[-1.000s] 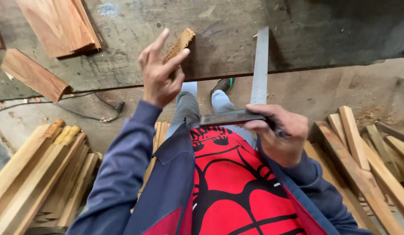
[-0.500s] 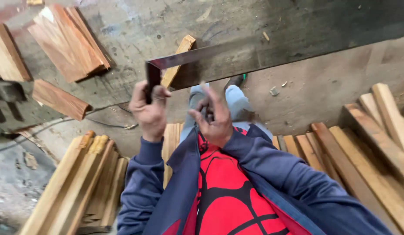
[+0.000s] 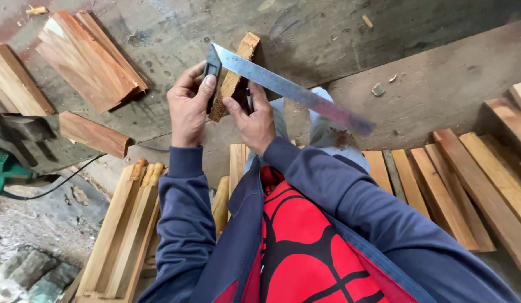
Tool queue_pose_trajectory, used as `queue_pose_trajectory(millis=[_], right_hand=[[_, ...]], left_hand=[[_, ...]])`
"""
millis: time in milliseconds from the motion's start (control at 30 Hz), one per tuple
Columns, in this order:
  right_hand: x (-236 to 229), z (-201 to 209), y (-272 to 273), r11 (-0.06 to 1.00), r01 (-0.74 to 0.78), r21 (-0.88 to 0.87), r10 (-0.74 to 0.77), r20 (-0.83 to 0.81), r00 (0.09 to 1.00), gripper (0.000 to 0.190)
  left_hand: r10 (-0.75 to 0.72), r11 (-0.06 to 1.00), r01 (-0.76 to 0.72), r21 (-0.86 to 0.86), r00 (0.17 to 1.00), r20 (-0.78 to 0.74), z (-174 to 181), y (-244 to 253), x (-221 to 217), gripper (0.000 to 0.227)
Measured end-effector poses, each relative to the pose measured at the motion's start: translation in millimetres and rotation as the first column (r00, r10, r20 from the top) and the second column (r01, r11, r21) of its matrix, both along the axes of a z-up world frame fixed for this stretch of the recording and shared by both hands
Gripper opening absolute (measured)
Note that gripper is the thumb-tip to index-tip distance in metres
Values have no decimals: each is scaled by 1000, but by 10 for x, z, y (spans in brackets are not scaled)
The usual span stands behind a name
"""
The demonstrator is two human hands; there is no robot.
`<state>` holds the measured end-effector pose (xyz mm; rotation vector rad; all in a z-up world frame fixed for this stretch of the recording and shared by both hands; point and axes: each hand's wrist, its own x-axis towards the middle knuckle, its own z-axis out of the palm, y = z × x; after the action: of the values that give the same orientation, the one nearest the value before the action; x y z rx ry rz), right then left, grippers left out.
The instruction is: Measuring and marking wooden blocks using a square and pen before stacking them on a workbench
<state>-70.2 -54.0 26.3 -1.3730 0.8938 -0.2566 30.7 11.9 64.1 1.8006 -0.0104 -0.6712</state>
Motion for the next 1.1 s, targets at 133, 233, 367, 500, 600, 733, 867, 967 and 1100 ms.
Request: queue_pose_trajectory(millis=[133, 233, 367, 500, 600, 733, 867, 967, 1100], right_hand=[[49, 56, -33, 997, -31, -76, 29, -30, 999, 44], [20, 6, -49, 997, -33, -72, 30, -37, 999, 49], [-4, 24, -64, 984, -117, -137, 120, 8, 993, 43], [-13, -12, -66, 979, -138, -147, 138, -6, 990, 52], [-10, -12, -66, 979, -144, -143, 142, -24, 990, 55], [-7, 25, -85, 982, -161, -99, 159, -35, 987, 54], [-30, -6, -61, 981, -153, -120, 150, -34, 988, 57], [-24, -1, -86, 980, -154, -127, 151, -28, 988, 55], [-30, -37, -75, 979, -163, -121, 160, -34, 987, 54]], left_hand=[[-44, 999, 45, 20, 998, -41, -50, -13, -10, 23], [-49, 998, 47, 44, 998, 50, -9, -58, -6, 20], [102, 995, -102, -9, 995, -21, -60, -59, -83, 24], [134, 989, -130, -73, 989, 59, -61, -108, -129, 22], [138, 984, -131, -119, 989, 57, -130, -94, -140, 23], [115, 989, -104, -108, 989, 95, -98, -101, -150, 24], [90, 994, -75, -73, 970, 225, -77, -132, -184, 20], [69, 997, -61, -36, 945, 319, -115, -141, -198, 17], [79, 996, -69, -48, 962, 260, -122, -108, -181, 19]])
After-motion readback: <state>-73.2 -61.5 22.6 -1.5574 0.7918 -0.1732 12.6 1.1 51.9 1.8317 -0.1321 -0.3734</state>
